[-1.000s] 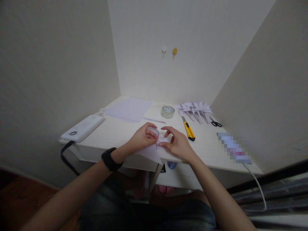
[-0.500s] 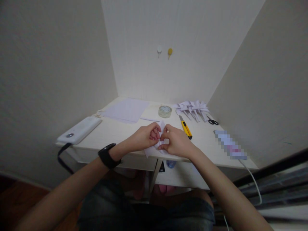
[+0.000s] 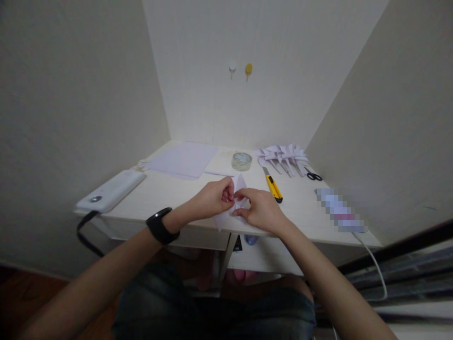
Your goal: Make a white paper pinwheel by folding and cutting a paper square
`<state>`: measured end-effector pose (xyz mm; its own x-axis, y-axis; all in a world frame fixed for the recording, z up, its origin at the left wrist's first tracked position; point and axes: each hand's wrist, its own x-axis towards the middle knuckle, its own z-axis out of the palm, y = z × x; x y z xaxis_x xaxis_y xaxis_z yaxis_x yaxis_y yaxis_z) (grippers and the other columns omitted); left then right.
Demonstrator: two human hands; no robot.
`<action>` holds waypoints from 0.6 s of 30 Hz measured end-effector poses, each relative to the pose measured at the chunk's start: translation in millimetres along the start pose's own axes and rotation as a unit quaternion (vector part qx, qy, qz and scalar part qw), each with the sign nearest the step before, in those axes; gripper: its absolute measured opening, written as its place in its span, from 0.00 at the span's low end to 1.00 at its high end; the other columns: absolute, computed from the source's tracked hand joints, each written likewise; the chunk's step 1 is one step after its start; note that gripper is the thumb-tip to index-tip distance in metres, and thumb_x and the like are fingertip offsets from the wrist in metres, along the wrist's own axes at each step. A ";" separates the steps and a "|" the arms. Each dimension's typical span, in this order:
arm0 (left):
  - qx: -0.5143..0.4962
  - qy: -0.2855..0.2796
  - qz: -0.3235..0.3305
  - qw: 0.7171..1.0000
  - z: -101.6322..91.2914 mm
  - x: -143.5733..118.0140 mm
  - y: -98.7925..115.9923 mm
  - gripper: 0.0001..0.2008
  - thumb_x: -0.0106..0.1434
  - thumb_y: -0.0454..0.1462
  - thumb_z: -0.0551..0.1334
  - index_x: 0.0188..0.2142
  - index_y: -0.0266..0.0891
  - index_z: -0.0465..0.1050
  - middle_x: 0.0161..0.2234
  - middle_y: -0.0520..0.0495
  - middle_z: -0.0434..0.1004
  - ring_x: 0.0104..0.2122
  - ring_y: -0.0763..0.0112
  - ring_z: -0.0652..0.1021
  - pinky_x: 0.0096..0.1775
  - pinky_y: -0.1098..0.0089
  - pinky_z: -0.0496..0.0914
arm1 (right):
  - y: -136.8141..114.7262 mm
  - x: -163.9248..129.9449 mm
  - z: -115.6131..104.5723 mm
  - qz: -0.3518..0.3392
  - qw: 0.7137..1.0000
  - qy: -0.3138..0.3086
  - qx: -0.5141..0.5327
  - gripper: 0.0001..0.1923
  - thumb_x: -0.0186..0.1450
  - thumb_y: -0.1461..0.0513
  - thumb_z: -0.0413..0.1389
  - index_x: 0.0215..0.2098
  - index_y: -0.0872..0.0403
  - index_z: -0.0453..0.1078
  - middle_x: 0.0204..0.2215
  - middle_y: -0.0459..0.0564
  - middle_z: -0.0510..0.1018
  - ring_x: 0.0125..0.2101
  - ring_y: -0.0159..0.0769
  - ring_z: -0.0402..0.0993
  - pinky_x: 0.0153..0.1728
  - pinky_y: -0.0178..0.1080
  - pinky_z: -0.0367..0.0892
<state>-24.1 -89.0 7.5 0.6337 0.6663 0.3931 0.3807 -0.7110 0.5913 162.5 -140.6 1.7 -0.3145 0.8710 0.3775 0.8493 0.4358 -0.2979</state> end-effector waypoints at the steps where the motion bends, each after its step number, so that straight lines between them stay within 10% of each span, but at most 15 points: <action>1: 0.008 0.002 0.002 1.000 1.0 0.7 -1.1 0.08 0.54 0.30 0.62 0.31 0.40 0.62 0.28 0.52 0.74 0.28 0.71 0.73 0.30 0.72 0.63 | 0.6 0.0 -0.2 0.006 1.000 0.002 -0.003 0.17 0.55 0.57 0.68 0.42 0.51 0.75 0.30 0.47 0.80 0.26 0.35 0.70 0.30 0.36 0.58; 11: -0.022 0.017 -0.011 1.000 4.8 3.6 -1.0 0.11 0.51 0.32 0.66 0.30 0.40 0.64 0.26 0.53 0.73 0.26 0.72 0.73 0.28 0.72 0.63 | 15.3 2.8 1.9 0.057 0.984 -0.036 0.166 0.10 0.55 0.57 0.66 0.34 0.53 0.79 0.25 0.46 0.79 0.24 0.32 0.69 0.27 0.35 0.60; 18: -0.034 0.107 -0.110 0.987 -6.4 33.3 -26.7 0.16 0.55 0.33 0.65 0.45 0.35 0.74 0.45 0.42 0.79 0.37 0.68 0.78 0.41 0.67 0.72 | 27.0 3.8 8.8 0.116 0.957 -0.035 0.265 0.14 0.50 0.56 0.68 0.31 0.55 0.78 0.24 0.47 0.78 0.23 0.31 0.67 0.25 0.35 0.60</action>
<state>-17.4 -46.5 9.4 0.3800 0.8410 0.3852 0.4436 -0.5311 0.7219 180.5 -123.5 -12.7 -0.1870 0.9630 0.1939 0.5707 0.2672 -0.7765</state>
